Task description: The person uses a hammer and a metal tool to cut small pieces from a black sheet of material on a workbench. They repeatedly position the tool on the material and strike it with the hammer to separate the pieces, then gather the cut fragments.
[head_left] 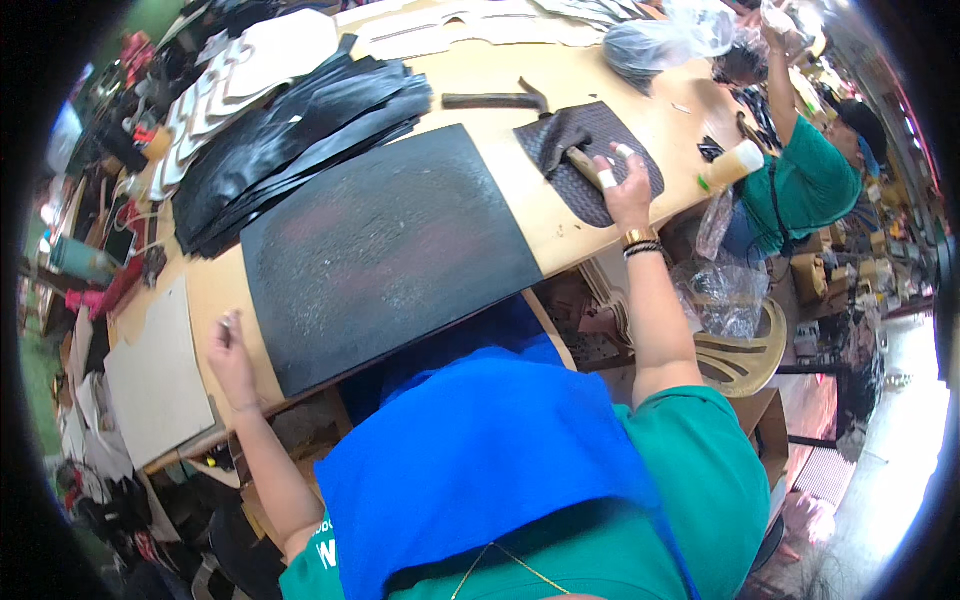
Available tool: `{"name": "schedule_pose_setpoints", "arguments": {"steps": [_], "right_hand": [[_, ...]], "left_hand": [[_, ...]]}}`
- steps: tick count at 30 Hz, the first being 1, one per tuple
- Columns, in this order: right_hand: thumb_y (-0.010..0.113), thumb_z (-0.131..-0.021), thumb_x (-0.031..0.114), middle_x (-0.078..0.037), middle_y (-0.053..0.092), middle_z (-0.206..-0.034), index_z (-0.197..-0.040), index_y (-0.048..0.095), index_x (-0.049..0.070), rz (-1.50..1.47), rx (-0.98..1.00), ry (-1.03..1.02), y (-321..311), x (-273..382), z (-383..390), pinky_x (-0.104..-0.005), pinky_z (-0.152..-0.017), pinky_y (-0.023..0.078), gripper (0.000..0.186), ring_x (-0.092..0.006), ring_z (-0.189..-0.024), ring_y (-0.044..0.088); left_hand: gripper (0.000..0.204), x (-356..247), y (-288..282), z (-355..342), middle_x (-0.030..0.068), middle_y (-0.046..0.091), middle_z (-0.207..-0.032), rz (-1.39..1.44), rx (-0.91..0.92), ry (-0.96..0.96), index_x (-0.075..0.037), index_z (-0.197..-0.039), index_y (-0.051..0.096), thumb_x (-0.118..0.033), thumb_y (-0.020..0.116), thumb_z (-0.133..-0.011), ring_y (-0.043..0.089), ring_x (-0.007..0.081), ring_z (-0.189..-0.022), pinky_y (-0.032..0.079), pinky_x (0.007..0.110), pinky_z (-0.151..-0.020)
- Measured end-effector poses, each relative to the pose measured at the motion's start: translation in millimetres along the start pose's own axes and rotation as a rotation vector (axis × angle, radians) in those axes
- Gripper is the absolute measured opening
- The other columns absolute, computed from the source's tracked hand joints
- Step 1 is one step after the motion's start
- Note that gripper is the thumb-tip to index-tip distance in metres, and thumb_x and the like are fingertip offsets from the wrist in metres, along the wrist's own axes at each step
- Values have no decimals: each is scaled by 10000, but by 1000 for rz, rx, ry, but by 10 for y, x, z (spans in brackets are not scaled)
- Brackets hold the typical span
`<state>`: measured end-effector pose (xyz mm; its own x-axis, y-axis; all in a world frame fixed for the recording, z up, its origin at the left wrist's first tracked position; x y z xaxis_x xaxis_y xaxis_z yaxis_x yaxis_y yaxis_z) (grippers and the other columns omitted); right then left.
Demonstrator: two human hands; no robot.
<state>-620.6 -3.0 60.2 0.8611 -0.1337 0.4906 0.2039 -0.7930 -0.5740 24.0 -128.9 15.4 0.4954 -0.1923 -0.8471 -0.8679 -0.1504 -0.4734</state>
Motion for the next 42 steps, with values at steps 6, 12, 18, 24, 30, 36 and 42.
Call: {"name": "schedule_pose_setpoints", "arguments": {"steps": [6,12,18,24,30,36,42], "right_hand": [[807,-714,469,-286,587,-1166,-1170,533,-96,21,-382,116,-593,-790,-980,-434,-973,419,776,-389,-1115,558],[777,-575,698,-327,443,-1371,-1335,381,-161,9,-514,587,-1191,-1441,-2107,-413,-1070,360,1213,-392,-1279,457],[894,-564,452,-224,447,-1382,-1345,356,-183,68,-541,700,-1643,-2278,-2778,-345,-1018,424,1141,-270,-1210,502],[796,-741,380,-143,575,-1264,-1337,509,-6,119,-356,452,-1632,-1958,-2965,-367,-959,457,766,-249,-1121,572],[714,-855,351,-130,636,-1179,-1238,587,-2,-698,-59,394,-1414,-1149,-2483,-352,-825,521,536,-221,-1024,634],[701,-869,390,-106,650,-1151,-1188,626,-9,-556,20,42,-968,491,-2133,-324,-873,484,517,-208,-1025,626],[698,-863,440,-108,674,-1054,-1146,640,-40,-90,221,-369,-307,1573,-2047,-335,-907,440,560,-195,-981,604]], "left_hand": [[248,-740,722,518,58,679,-839,-33,222,43,-24,-971,685,-213,527,-993,614,135,-794,461,285,-723],[210,-823,708,587,148,687,-828,-179,211,92,-37,-965,682,-214,571,-958,675,267,-759,496,333,-687],[184,-933,829,527,123,657,-734,-293,174,281,-69,-932,685,-230,595,-929,633,294,-677,457,382,-610],[168,-994,787,544,125,647,-742,-378,162,320,-77,-943,683,-200,568,-939,625,297,-684,458,384,-616],[189,-934,767,516,44,522,-628,-65,-106,382,-63,-1061,658,-164,533,-960,506,205,-559,442,297,-610],[217,-1014,800,529,-100,371,-602,975,142,-344,-32,-1049,648,-206,533,-989,304,6,-526,349,200,-569],[220,-1248,902,373,-102,370,-606,829,261,-280,-40,-1013,658,-242,582,-970,303,13,-524,352,203,-568]]}}
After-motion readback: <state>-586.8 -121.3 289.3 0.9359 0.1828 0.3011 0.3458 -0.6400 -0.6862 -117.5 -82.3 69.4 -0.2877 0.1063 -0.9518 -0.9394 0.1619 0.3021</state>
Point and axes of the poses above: each hand's wrist, its own z-axis away from the middle knuckle, its own y-axis out of the palm, x = y × z, the point moved 3 cm from there along -z, towards the middle knuckle
